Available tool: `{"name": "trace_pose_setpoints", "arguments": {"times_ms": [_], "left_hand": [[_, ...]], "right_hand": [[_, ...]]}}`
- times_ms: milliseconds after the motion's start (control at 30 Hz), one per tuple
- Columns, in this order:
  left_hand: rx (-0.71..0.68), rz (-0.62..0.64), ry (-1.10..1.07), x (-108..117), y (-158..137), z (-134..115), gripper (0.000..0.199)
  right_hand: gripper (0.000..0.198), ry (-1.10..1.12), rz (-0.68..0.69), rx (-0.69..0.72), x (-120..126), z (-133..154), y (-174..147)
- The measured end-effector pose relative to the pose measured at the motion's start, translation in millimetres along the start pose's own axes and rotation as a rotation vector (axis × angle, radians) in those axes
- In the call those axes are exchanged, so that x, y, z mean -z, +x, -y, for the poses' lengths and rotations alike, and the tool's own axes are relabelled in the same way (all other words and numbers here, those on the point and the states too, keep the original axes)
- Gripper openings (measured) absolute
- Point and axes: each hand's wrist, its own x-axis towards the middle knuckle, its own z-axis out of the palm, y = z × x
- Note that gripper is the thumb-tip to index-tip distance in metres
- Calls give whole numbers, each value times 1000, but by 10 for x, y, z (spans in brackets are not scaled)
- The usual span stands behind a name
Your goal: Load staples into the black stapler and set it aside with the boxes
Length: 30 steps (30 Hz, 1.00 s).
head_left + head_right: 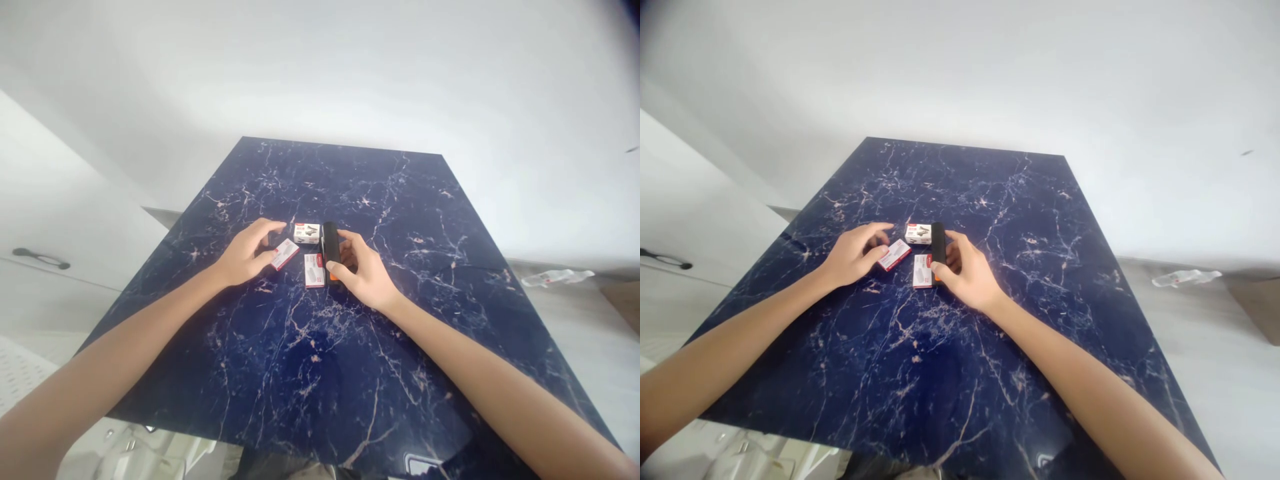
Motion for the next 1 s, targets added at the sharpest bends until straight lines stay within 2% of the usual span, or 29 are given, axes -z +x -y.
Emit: {"name": "trace_pose_setpoints", "arguments": {"times_ms": [133, 233, 400, 533, 567, 667, 767, 867, 1000], "left_hand": [[-221, 226, -126, 27, 13, -1, 75], [-249, 288, -96, 30, 39, -1, 71], [-200, 186, -143, -5, 25, -85, 52], [-189, -59, -180, -118, -36, -291, 47], [-196, -79, -167, -160, -49, -345, 45], [-241, 45, -72, -272, -69, -442, 37], [-265, 137, -43, -317, -73, -442, 45], [-266, 113, -28, -321, -93, -443, 56], [-226, 47, -28, -344, -143, -528, 47]], "right_hand": [[58, -7, 0, 8, 4, 7, 3], [58, -21, -5, 21, 5, 3, 5], [59, -32, -15, 28, 3, 9, 6], [58, -38, -13, 33, 1, 20, 8], [58, -38, -10, 35, 0, 19, 9], [57, -39, -8, 36, -1, 3, 9], [57, -41, -7, 39, 0, -11, 9], [57, -41, -1, 46, 1, -12, 9], [57, -55, -9, 44, 1, -5, 11]]}}
